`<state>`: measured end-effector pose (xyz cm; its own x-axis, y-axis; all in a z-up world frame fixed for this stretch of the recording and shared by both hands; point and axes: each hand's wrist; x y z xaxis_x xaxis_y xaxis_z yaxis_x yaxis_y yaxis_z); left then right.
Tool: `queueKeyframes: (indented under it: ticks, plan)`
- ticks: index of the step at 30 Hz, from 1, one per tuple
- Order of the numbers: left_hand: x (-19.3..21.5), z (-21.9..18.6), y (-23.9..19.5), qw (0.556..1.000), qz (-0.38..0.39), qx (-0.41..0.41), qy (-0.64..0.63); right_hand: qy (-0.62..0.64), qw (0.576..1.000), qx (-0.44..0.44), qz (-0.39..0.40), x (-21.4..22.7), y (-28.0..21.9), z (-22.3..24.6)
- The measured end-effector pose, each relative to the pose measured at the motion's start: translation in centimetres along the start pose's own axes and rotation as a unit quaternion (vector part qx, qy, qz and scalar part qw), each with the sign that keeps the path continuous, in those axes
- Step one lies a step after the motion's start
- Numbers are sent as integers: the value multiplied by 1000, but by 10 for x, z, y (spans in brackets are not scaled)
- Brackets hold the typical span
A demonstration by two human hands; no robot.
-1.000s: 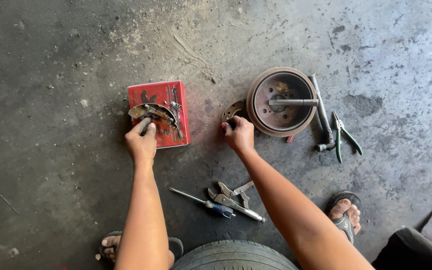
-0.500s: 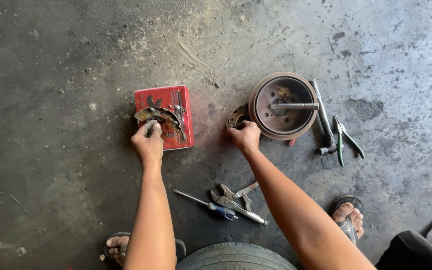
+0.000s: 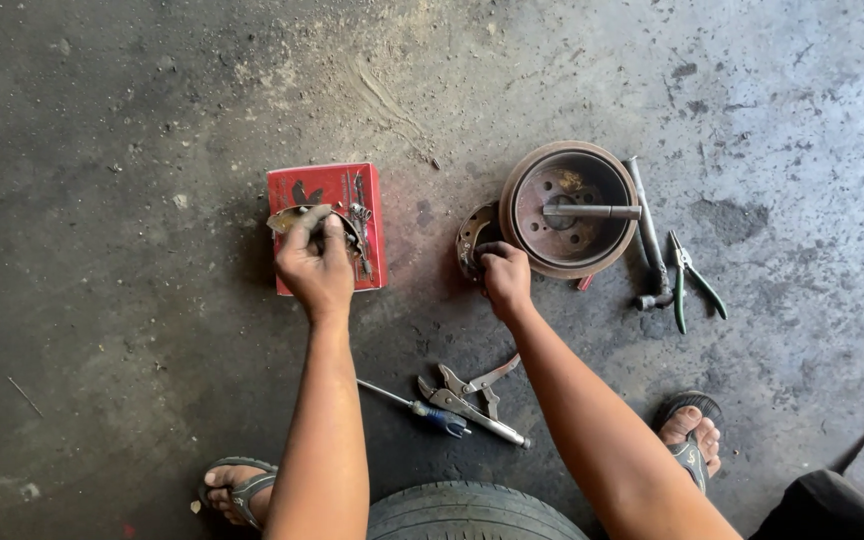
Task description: The person removes old brake shoes and hardware from a drum brake assembly, then unpacks new brake shoes from a red box and installs them into the assembly using pliers and a screwdriver.
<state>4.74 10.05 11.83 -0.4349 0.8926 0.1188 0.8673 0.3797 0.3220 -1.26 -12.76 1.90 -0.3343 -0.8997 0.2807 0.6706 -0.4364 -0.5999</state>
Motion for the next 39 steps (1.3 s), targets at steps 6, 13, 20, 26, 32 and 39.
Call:
queueKeyframes:
  ticks: [6,13,20,26,32,39]
  plan:
    - [-34,-47,-14,995,81,-58,-15,-222,967,124,-25,13,3,-14]
    - [-54,-28,-54,993,115,-26,-22,-343,928,144,-24,3,13,1]
    - [-50,-19,-63,991,130,-2,-18,-277,949,146,-43,5,-6,26]
    - [-47,-15,-60,991,129,16,-26,-251,948,192,-44,2,16,-18]
    - [-40,-36,-50,990,142,20,3,-222,949,219,-43,15,5,-12]
    - [-23,-58,-36,972,211,89,53,-178,955,221,-84,21,-7,-15]
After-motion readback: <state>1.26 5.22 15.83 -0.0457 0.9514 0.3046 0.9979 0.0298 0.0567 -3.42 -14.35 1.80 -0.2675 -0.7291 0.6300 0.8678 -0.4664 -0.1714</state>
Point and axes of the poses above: each hand's wrist, its own y-axis towards the middle knuckle, its own x-axis out of the back of the hand, z = x × y, and after that the axes turned 13 degrees about -y, right-handed
